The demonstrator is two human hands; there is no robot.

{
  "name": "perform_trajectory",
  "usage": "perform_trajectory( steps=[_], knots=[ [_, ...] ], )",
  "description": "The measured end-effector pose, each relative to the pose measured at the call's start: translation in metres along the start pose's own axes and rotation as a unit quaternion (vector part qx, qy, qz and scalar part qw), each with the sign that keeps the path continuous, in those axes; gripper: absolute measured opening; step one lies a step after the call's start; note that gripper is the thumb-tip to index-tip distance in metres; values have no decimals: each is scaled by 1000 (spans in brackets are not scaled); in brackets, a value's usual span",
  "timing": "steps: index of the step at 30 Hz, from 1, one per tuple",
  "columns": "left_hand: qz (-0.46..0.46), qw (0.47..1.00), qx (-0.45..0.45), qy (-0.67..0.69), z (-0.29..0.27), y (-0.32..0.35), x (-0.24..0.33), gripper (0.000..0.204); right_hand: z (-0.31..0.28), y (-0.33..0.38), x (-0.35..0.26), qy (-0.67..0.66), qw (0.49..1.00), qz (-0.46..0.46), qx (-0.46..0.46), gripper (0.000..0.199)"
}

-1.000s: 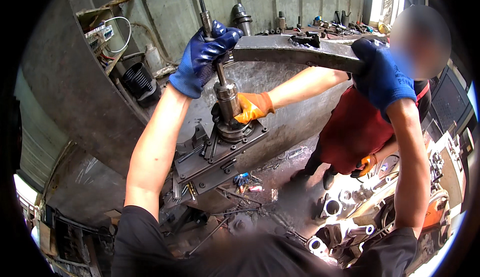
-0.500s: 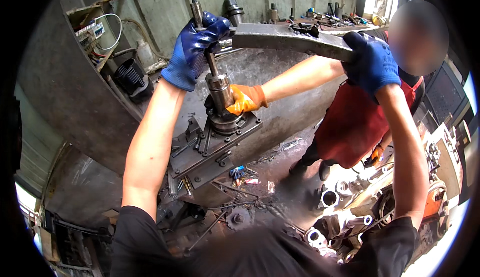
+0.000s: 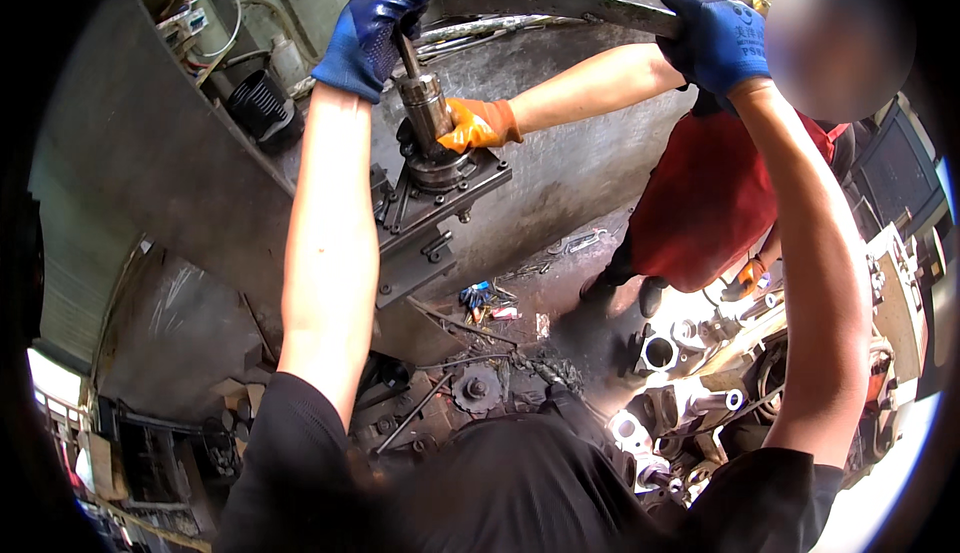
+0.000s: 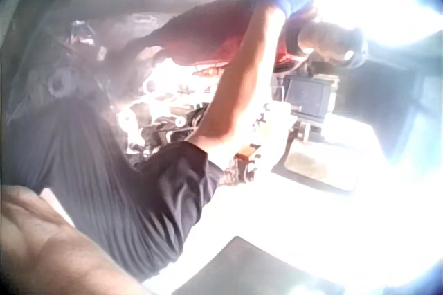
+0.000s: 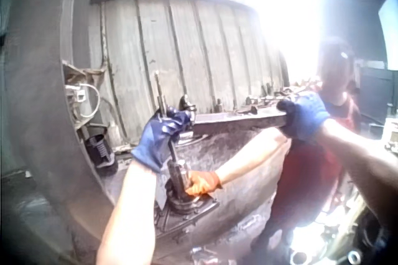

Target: The person works in a workshop, handling a metal plate and a wrench while assisting another person with a large cylindrical machine. The person moves around the workspace, picks up tools, and positions the metal plate near the machine's base.

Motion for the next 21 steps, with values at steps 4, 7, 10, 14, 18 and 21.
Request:
perform_trajectory(
  steps=[4, 7, 10, 14, 18, 21],
  knots=[
    [1, 994, 65, -88, 4, 3, 9, 13, 7, -5, 2, 23, 1000, -16, -9, 35],
    [1, 998, 56, -31, -15, 5, 10, 7, 24, -8, 6, -10, 999, 15, -40, 41],
    [9, 999, 29, 44, -10, 2, -6, 17, 67, 29, 49, -54, 997, 22, -45, 48],
    [-4, 989, 106, -105, 15, 27, 22, 31, 62, 22, 16, -84, 995, 49, -31, 41],
    [-7, 982, 65, -178, -3, 25, 12, 20, 7, 11, 3, -71, 995, 49, -50, 29],
    [17, 988, 72, -139, -14, 26, 15, 19, -22, -2, -13, -38, 993, 67, -90, 23]
  ],
)
Point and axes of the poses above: each hand's wrist, its own y-axis away from the middle knuckle, its own z-axis out of the palm, x = y × z, the point moved 8 cm from there along -y, towards the middle knuckle, and after that the axes turned 7 degrees about x, right-handed, at the moved point
